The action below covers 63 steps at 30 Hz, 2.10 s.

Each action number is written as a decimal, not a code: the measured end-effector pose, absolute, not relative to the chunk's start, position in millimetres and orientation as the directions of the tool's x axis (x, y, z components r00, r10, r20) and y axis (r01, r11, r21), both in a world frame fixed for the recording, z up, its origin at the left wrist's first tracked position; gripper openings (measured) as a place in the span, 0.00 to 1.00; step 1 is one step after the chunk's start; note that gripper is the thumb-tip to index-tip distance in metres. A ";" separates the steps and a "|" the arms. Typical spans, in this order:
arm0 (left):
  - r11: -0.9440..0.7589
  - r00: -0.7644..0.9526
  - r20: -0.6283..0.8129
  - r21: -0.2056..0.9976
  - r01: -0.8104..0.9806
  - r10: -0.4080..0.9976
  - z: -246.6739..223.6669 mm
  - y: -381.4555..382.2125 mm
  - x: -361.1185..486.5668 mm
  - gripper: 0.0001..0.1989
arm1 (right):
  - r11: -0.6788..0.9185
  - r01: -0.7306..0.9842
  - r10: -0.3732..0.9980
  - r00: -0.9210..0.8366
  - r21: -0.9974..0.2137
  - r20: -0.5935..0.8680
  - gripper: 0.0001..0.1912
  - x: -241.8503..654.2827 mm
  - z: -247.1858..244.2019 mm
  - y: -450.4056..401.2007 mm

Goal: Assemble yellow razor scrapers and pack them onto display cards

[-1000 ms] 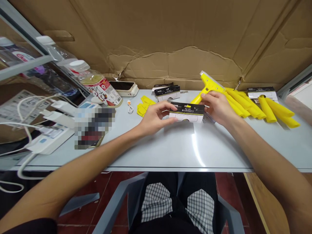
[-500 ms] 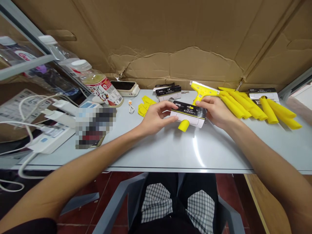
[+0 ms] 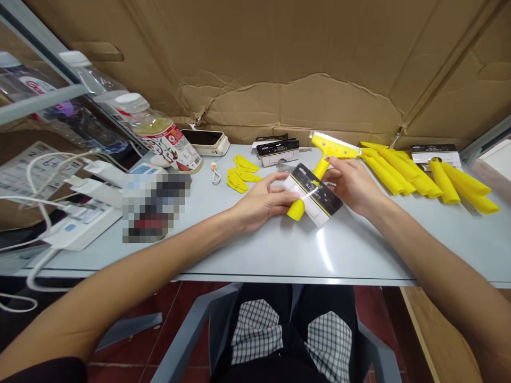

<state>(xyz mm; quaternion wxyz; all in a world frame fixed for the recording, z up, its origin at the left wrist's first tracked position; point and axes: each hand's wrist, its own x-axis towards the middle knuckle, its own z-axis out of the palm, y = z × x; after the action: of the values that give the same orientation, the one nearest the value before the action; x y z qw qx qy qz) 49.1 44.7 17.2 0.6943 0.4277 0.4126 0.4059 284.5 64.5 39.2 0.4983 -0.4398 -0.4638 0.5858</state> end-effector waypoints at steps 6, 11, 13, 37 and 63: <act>0.365 0.445 -0.223 0.892 -0.266 0.867 13.9 38.7 52.1 0.32 | -0.065 -0.125 0.985 -0.165 -0.990 -0.044 0.16 278.2 40.8 58.1; 0.353 0.358 -0.226 0.871 -0.343 0.906 15.7 39.0 55.3 0.37 | -0.105 -0.221 0.991 -0.107 -0.970 -0.083 0.21 285.2 44.2 63.5; 0.343 0.359 -0.212 0.870 -0.354 0.909 17.2 39.9 55.6 0.35 | -0.086 -0.272 0.996 -0.022 -0.958 -0.083 0.18 289.2 45.8 66.6; 0.232 0.311 -0.128 0.916 -0.328 0.942 13.6 39.5 55.8 0.20 | 0.059 -0.081 0.997 0.055 -0.995 0.055 0.18 298.8 41.4 71.6; 0.201 0.118 -0.167 0.894 -0.400 0.979 20.4 56.0 51.6 0.23 | 0.012 -0.046 0.983 -0.183 -0.999 0.020 0.18 273.9 30.3 53.4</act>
<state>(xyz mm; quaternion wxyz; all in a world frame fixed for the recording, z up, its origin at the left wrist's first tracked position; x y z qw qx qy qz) 51.6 56.0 20.4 0.6585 0.3542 0.4084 0.5236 273.9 53.4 30.3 0.4668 -0.4363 -0.5368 0.5509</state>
